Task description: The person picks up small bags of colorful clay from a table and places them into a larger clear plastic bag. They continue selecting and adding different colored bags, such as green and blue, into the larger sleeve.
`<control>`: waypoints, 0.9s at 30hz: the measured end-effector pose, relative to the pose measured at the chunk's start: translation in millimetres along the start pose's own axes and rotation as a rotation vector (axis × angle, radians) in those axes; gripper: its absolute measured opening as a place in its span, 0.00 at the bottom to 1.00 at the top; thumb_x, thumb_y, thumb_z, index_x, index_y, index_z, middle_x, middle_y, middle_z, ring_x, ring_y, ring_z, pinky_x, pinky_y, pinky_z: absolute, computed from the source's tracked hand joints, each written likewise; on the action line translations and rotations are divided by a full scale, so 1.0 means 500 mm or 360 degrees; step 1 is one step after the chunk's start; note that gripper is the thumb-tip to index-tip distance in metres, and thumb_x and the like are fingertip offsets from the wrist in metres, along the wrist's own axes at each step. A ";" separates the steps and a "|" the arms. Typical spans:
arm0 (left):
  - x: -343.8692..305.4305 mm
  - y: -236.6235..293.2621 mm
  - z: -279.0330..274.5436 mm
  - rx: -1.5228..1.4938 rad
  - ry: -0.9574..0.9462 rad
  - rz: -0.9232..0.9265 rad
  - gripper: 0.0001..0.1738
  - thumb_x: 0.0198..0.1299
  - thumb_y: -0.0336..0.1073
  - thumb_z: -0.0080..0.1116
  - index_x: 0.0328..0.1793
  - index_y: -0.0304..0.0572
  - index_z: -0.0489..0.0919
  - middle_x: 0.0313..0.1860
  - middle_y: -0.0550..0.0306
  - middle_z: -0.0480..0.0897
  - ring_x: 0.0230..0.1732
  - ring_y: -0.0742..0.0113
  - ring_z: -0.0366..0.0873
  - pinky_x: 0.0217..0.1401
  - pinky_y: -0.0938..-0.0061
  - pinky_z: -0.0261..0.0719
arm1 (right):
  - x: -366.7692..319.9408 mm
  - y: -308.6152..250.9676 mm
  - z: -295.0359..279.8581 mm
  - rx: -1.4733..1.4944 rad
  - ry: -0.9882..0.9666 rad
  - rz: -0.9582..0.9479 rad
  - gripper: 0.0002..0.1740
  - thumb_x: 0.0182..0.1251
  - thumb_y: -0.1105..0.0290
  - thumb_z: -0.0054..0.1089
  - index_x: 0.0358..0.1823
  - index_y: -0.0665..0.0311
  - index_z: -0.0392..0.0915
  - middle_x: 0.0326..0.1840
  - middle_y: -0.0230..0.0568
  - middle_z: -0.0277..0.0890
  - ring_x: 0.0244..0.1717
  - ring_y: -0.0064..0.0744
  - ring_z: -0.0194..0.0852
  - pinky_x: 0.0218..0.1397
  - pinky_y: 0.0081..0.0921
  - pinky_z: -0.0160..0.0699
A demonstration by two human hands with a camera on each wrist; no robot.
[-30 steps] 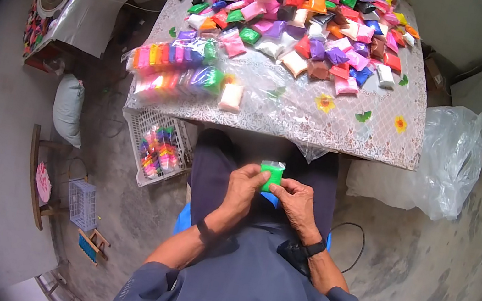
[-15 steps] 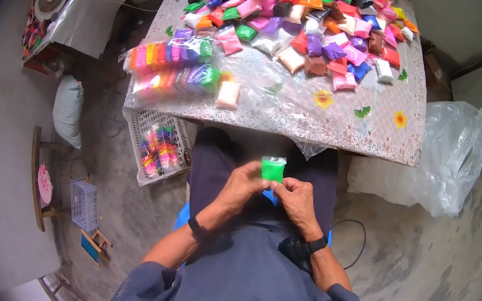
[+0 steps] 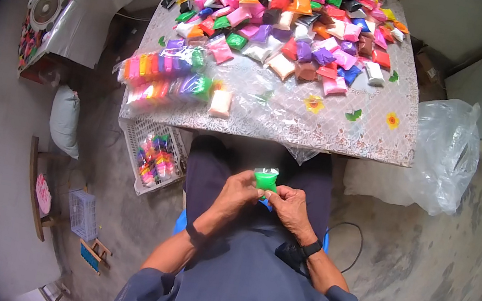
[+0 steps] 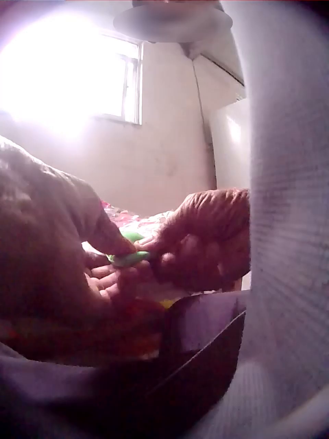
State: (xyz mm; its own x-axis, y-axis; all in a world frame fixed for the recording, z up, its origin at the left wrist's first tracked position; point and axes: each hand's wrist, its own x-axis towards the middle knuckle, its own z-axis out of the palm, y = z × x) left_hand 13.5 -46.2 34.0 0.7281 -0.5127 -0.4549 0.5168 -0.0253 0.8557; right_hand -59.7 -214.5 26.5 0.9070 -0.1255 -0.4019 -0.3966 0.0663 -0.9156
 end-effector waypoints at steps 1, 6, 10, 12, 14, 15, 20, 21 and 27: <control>-0.003 0.010 0.000 -0.0079 -0.0069 0.0011 0.22 0.59 0.30 0.66 0.61 0.34 0.81 0.40 0.62 0.84 0.37 0.77 0.77 0.40 0.80 0.74 | -0.001 0.002 -0.001 -0.0002 0.0013 -0.0008 0.14 0.67 0.66 0.66 0.31 0.73 0.83 0.21 0.28 0.76 0.28 0.13 0.67 0.30 0.24 0.69; 0.000 0.001 -0.004 -0.0090 -0.0042 -0.0033 0.24 0.60 0.35 0.71 0.62 0.35 0.81 0.44 0.62 0.85 0.40 0.77 0.79 0.43 0.80 0.74 | -0.005 -0.004 0.013 0.0073 -0.0013 -0.0053 0.13 0.68 0.67 0.67 0.29 0.70 0.83 0.22 0.25 0.77 0.27 0.12 0.66 0.29 0.20 0.65; -0.004 0.012 0.009 -0.0073 0.0015 0.0037 0.22 0.60 0.35 0.73 0.59 0.36 0.83 0.46 0.62 0.86 0.43 0.77 0.80 0.46 0.80 0.75 | -0.008 0.000 0.003 0.0095 -0.0068 -0.0008 0.13 0.69 0.66 0.67 0.32 0.69 0.85 0.24 0.25 0.78 0.28 0.11 0.67 0.30 0.19 0.66; -0.014 0.039 0.020 -0.0038 0.0024 0.0029 0.21 0.61 0.34 0.72 0.58 0.36 0.83 0.46 0.62 0.86 0.43 0.76 0.80 0.47 0.80 0.77 | -0.011 -0.003 -0.008 0.0113 -0.0118 0.0040 0.13 0.70 0.65 0.67 0.36 0.70 0.86 0.26 0.26 0.79 0.30 0.12 0.70 0.32 0.20 0.69; -0.022 0.081 0.032 0.0009 -0.0030 0.0102 0.18 0.62 0.25 0.65 0.58 0.32 0.82 0.46 0.57 0.86 0.44 0.73 0.82 0.52 0.76 0.80 | -0.014 -0.014 -0.021 0.0250 -0.0178 0.0161 0.16 0.71 0.61 0.67 0.44 0.70 0.86 0.31 0.29 0.82 0.30 0.13 0.70 0.31 0.17 0.69; -0.019 0.088 0.031 0.0012 -0.0035 0.0099 0.18 0.62 0.25 0.65 0.58 0.32 0.82 0.46 0.57 0.86 0.44 0.73 0.82 0.52 0.76 0.80 | -0.013 -0.014 -0.025 0.0254 -0.0172 0.0162 0.16 0.71 0.61 0.67 0.44 0.70 0.86 0.31 0.29 0.82 0.30 0.13 0.70 0.31 0.17 0.69; 0.006 0.162 0.026 0.0020 -0.0236 0.0300 0.18 0.69 0.26 0.60 0.64 0.31 0.78 0.55 0.57 0.84 0.55 0.72 0.80 0.62 0.74 0.78 | 0.014 0.018 -0.045 0.1085 -0.0080 0.0211 0.29 0.75 0.53 0.64 0.65 0.69 0.73 0.47 0.44 0.84 0.29 0.16 0.72 0.25 0.12 0.69; 0.011 0.182 0.032 0.0069 -0.0254 0.0344 0.18 0.70 0.27 0.60 0.64 0.31 0.78 0.56 0.57 0.84 0.55 0.73 0.79 0.61 0.74 0.78 | 0.019 0.013 -0.049 0.1270 -0.0069 0.0224 0.31 0.76 0.52 0.62 0.68 0.68 0.70 0.49 0.47 0.83 0.30 0.17 0.73 0.25 0.12 0.69; 0.065 0.346 0.083 0.1158 -0.0114 0.0821 0.21 0.62 0.24 0.64 0.61 0.35 0.77 0.36 0.55 0.82 0.33 0.69 0.77 0.39 0.75 0.77 | 0.051 0.012 -0.063 0.1400 0.0045 0.0249 0.31 0.76 0.52 0.61 0.69 0.66 0.68 0.52 0.49 0.83 0.31 0.18 0.75 0.27 0.14 0.70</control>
State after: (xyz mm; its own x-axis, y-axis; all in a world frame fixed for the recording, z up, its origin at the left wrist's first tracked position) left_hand 108.0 -102.7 177.3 0.7484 -0.6627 0.0256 -0.2986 -0.3023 0.9052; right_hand -43.3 -248.6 10.1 0.8431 -0.0748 -0.5326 -0.2531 0.8186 -0.5156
